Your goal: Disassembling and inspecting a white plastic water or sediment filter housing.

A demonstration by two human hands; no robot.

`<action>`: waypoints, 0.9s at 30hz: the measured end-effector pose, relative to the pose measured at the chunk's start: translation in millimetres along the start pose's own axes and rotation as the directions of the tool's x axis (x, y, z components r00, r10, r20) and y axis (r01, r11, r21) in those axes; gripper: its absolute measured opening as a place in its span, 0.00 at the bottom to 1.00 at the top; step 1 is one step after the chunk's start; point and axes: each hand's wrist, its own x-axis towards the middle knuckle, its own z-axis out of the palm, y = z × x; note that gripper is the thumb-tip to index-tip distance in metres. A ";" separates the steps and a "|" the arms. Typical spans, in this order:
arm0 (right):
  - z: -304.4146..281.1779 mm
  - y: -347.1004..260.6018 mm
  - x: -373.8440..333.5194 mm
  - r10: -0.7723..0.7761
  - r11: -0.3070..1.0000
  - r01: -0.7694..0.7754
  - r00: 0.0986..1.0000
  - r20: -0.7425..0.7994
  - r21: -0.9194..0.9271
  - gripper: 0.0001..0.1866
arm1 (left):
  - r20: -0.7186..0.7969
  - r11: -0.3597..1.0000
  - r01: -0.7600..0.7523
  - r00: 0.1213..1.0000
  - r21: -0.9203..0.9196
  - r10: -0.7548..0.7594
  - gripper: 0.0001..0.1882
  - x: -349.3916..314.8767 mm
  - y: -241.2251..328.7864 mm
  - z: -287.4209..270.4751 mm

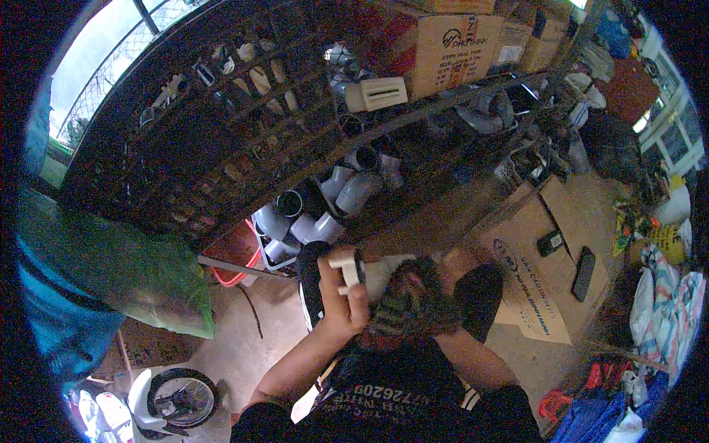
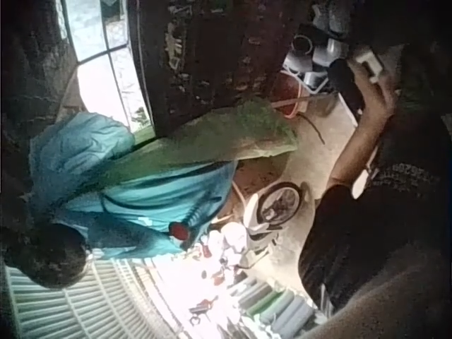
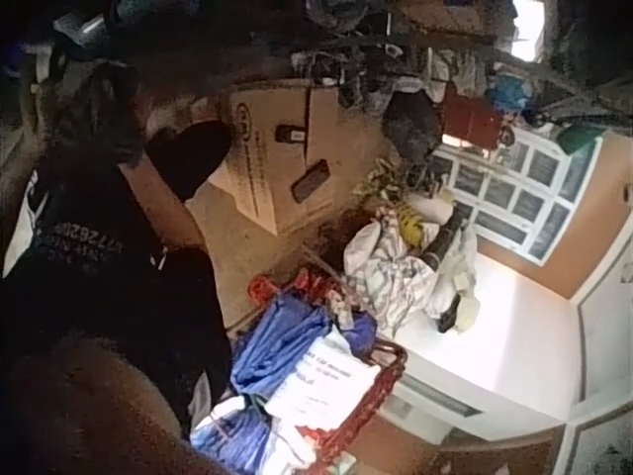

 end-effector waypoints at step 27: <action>-34.0 -44.9 -29.1 0.180 0.722 0.099 0.929 -0.324 0.684 0.21 | 0.173 0.998 -0.062 0.983 -0.030 0.066 0.32 -18.5 -21.6 3.4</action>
